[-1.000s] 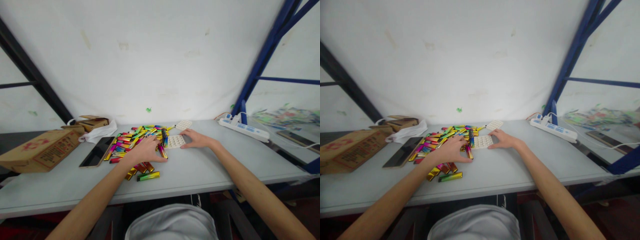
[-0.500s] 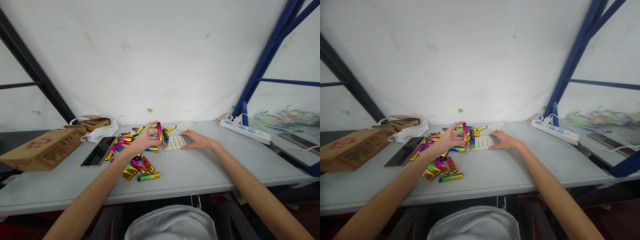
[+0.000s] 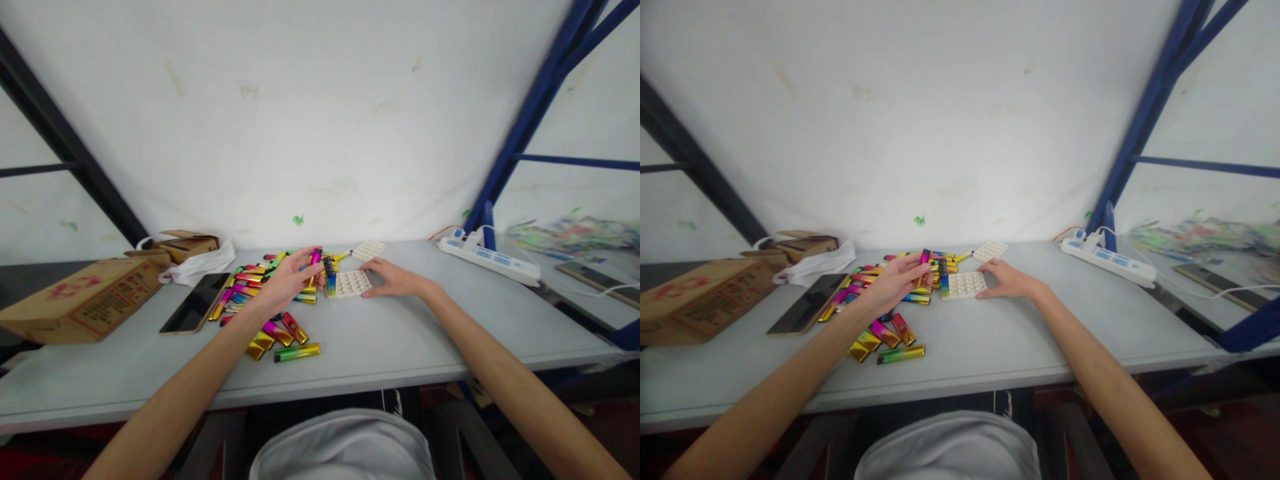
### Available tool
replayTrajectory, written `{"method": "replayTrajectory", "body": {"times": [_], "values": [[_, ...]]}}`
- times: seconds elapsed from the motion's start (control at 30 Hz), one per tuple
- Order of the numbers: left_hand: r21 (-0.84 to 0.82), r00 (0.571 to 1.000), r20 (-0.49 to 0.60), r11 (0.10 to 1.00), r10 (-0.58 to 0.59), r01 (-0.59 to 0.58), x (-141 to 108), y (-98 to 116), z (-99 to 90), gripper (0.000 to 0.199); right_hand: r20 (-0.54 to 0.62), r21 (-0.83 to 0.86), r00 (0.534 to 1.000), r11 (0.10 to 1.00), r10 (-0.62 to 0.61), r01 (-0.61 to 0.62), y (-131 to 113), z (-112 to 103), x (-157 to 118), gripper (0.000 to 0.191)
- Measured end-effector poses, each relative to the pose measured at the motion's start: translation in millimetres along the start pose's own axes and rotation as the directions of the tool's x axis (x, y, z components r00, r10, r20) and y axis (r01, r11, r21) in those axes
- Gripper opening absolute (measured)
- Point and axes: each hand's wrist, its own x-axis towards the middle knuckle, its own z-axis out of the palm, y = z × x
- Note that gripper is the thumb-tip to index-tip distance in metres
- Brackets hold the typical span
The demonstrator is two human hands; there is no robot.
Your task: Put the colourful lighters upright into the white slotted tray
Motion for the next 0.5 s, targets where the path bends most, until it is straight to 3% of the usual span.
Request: {"method": "replayTrajectory", "body": {"times": [0.07,0.2,0.3,0.4,0.5], "values": [[0.008,1.000,0.002,1.000,-0.013,0.013,0.4,0.1,1.2,0.034,-0.006,-0.010,1.000,1.000,0.008,-0.008,-4.2,0.6,0.1,0.070],[-0.066,0.997,-0.020,0.995,-0.073,0.072,-0.1,0.2,3.9,0.035,-0.013,-0.029,1.000,0.999,0.023,-0.023,-13.0,2.9,0.4,0.073],[-0.101,0.993,-0.019,0.988,-0.120,0.117,0.2,1.0,4.0,0.034,-0.052,0.018,0.999,1.000,0.008,-0.007,-9.8,4.8,2.3,0.059],[-0.106,0.989,-0.026,0.984,-0.146,0.142,1.6,1.6,2.4,0.043,-0.220,-0.037,0.974,0.998,0.048,-0.058,3.0,7.0,6.0,0.041],[-0.087,0.991,-0.040,0.988,-0.130,0.126,2.7,1.9,1.3,0.043,-0.415,-0.275,0.895,0.916,0.162,-0.293,13.7,10.5,8.7,0.035]]}}
